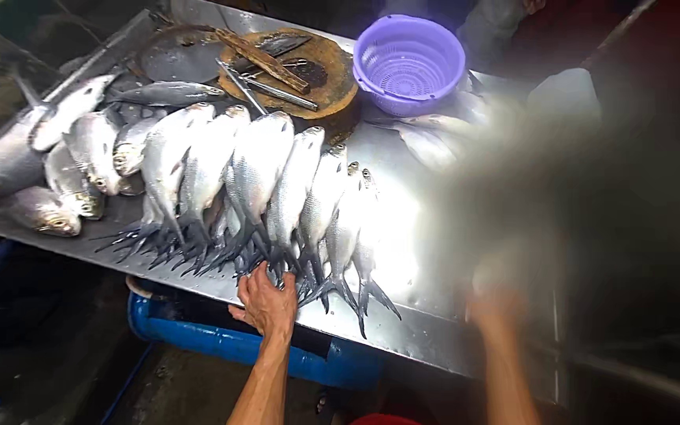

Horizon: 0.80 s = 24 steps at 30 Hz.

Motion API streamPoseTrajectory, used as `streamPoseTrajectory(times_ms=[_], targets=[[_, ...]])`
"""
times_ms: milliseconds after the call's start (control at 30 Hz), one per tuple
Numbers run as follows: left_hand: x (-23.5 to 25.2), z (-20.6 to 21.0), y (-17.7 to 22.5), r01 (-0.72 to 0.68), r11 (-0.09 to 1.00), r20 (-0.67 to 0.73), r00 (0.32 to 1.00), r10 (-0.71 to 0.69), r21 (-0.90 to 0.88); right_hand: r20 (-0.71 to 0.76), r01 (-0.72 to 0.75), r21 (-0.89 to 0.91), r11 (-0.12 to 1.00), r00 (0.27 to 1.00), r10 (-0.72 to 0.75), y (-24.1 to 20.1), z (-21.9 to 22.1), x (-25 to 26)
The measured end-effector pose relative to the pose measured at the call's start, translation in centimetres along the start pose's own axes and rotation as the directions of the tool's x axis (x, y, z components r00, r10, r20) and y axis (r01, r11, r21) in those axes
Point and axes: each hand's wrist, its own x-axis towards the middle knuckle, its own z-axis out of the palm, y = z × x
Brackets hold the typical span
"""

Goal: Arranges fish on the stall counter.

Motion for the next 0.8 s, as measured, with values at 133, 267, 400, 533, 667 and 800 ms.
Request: streamPoseTrajectory(times_ms=[133,267,400,533,667,800], targets=[[0.3,0.1,-0.2,-0.013,1.000,-0.013,1.000,0.014,0.025,0.134,0.205,0.035,0.978,0.969,-0.208,-2.7,-3.4,4.0],[0.4,0.1,-0.3,-0.010,0.999,-0.015,1.000,0.010,0.030,0.241,0.475,-0.301,0.827,0.877,-0.416,-4.9,-2.1,8.7],[0.4,-0.5,-0.1,0.004,1.000,-0.008,1.000,-0.004,0.009,0.339,0.653,-0.295,0.698,0.755,-0.562,-7.9,0.6,11.9],[0.5,-0.7,-0.4,0.030,0.999,0.005,1.000,-0.030,0.027,0.409,0.766,-0.299,0.569,0.642,-0.649,-10.7,0.9,13.7],[0.7,-0.7,-1.1,0.042,0.998,-0.013,0.999,-0.041,0.041,0.405,0.763,-0.137,0.631,0.625,-0.668,-9.4,1.2,15.2],[0.6,-0.2,-1.0,0.009,0.999,-0.026,1.000,-0.009,0.031,0.290,0.694,0.014,0.720,0.686,-0.667,-7.7,-2.9,15.7]])
